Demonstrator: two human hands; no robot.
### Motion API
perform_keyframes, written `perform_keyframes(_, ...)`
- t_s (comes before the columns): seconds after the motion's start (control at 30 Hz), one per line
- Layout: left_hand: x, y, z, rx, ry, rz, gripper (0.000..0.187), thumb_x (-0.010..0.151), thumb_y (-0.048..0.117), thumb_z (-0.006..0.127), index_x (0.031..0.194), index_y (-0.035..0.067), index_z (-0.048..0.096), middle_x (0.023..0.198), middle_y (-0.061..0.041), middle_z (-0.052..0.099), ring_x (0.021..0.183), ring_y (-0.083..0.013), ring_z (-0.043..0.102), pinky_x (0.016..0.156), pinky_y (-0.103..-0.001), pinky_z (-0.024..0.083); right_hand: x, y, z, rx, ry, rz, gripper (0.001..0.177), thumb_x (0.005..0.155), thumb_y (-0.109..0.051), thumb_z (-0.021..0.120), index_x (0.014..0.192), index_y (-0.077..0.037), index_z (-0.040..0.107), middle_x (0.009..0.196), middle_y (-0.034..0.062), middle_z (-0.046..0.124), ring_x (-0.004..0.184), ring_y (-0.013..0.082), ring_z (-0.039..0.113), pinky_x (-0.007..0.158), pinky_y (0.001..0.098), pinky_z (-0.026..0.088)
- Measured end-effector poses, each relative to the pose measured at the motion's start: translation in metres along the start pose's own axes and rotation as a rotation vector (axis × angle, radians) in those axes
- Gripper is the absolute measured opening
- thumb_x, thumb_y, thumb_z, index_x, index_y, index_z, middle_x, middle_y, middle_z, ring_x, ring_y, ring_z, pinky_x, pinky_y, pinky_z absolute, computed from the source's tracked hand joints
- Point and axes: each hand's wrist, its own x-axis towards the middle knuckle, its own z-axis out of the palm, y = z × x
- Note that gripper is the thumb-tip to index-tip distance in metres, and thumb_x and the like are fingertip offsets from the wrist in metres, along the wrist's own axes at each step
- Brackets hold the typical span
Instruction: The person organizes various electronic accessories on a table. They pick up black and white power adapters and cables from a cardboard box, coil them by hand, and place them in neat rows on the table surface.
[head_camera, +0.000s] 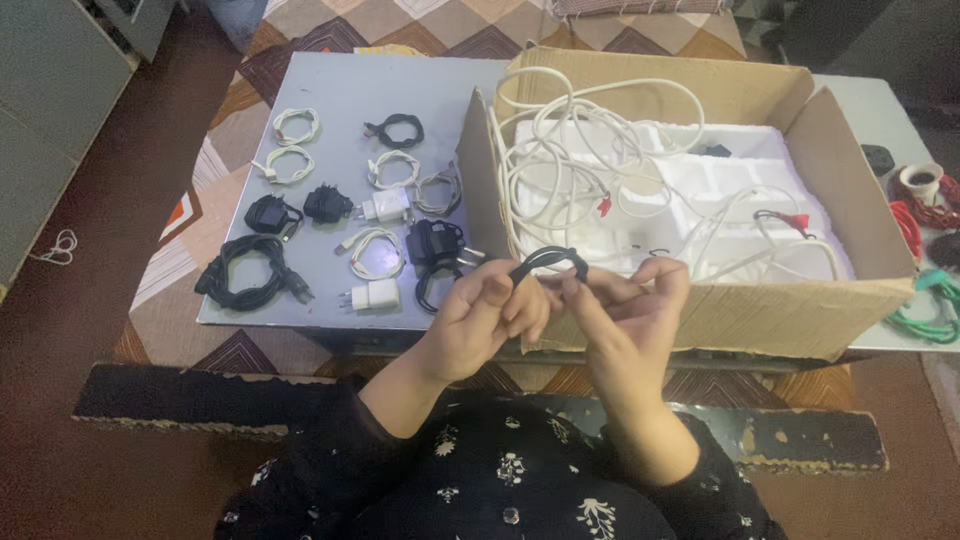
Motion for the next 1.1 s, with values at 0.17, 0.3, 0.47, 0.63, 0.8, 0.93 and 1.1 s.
perform_keyframes(0.17, 0.002, 0.001, 0.003, 0.115, 0.037, 0.011, 0.045, 0.115, 0.045, 0.038, 0.093, 0.006, 0.045, 0.091, -0.007, 0.056, 0.092, -0.016, 0.054, 0.093, -0.032, 0.047, -0.003, 0.004, -0.005, -0.146, 0.041, -0.066, 0.045, 0.104, 0.014, 0.06, 0.115, -0.012, 0.025, 0.113, 0.0256, 0.072, 0.104, 0.0226, 0.07, 0.094, 0.0284, 0.054)
perform_keyframes(0.3, 0.003, 0.0, 0.007, 0.285, 0.087, 0.001, 0.046, 0.113, 0.046, 0.037, 0.097, 0.005, 0.049, 0.086, -0.005, 0.054, 0.085, -0.0131, 0.053, 0.088, -0.029, 0.047, -0.004, 0.008, -0.005, 0.044, 0.079, -0.048, 0.042, 0.104, 0.013, 0.058, 0.119, -0.012, 0.028, 0.114, 0.0237, 0.069, 0.101, 0.0219, 0.068, 0.086, 0.0283, 0.053)
perform_keyframes(0.47, 0.007, 0.0, 0.004, 0.275, 0.103, -0.048, 0.045, 0.114, 0.045, 0.038, 0.091, 0.007, 0.045, 0.084, -0.004, 0.054, 0.081, -0.0117, 0.052, 0.08, -0.028, 0.045, -0.003, 0.01, -0.006, 0.209, 0.092, -0.05, 0.04, 0.103, 0.013, 0.055, 0.118, -0.014, 0.029, 0.111, 0.0212, 0.067, 0.099, 0.0243, 0.069, 0.086, 0.033, 0.057)
perform_keyframes(0.63, 0.013, -0.006, 0.01, 0.171, 0.065, -0.049, 0.043, 0.116, 0.043, 0.041, 0.093, 0.007, 0.046, 0.085, -0.005, 0.055, 0.083, -0.013, 0.053, 0.087, -0.029, 0.046, -0.002, 0.003, -0.012, 0.369, 0.123, 0.032, 0.038, 0.105, 0.013, 0.054, 0.121, -0.014, 0.032, 0.112, 0.0159, 0.065, 0.102, 0.0237, 0.067, 0.085, 0.0316, 0.055)
perform_keyframes(0.8, 0.017, -0.011, 0.018, 0.168, 0.047, -0.079, 0.04, 0.116, 0.039, 0.04, 0.093, 0.007, 0.048, 0.085, -0.006, 0.057, 0.083, -0.0138, 0.056, 0.085, -0.03, 0.048, 0.001, -0.006, -0.023, 0.416, 0.122, 0.144, 0.037, 0.1, 0.004, 0.055, 0.123, -0.016, 0.033, 0.107, 0.012, 0.065, 0.099, 0.0234, 0.068, 0.086, 0.0387, 0.058)
perform_keyframes(0.93, 0.021, -0.02, 0.019, 0.106, 0.077, -0.108, 0.037, 0.115, 0.035, 0.041, 0.094, 0.006, 0.049, 0.087, -0.007, 0.059, 0.085, -0.0147, 0.056, 0.086, -0.03, 0.047, 0.005, -0.009, -0.033, 0.466, 0.135, 0.177, 0.041, 0.101, 0.004, 0.058, 0.128, -0.016, 0.034, 0.105, 0.0117, 0.063, 0.098, 0.0213, 0.065, 0.086, 0.0353, 0.055)
perform_keyframes(1.1, 0.032, -0.04, 0.022, -0.057, 0.159, -0.109, 0.035, 0.116, 0.031, 0.044, 0.095, 0.005, 0.05, 0.088, -0.005, 0.052, 0.086, -0.0163, 0.055, 0.084, -0.031, 0.044, 0.012, -0.012, -0.05, 0.521, 0.151, 0.303, 0.044, 0.103, 0.001, 0.059, 0.137, -0.016, 0.037, 0.102, 0.0074, 0.06, 0.091, 0.0165, 0.06, 0.07, 0.0289, 0.047)
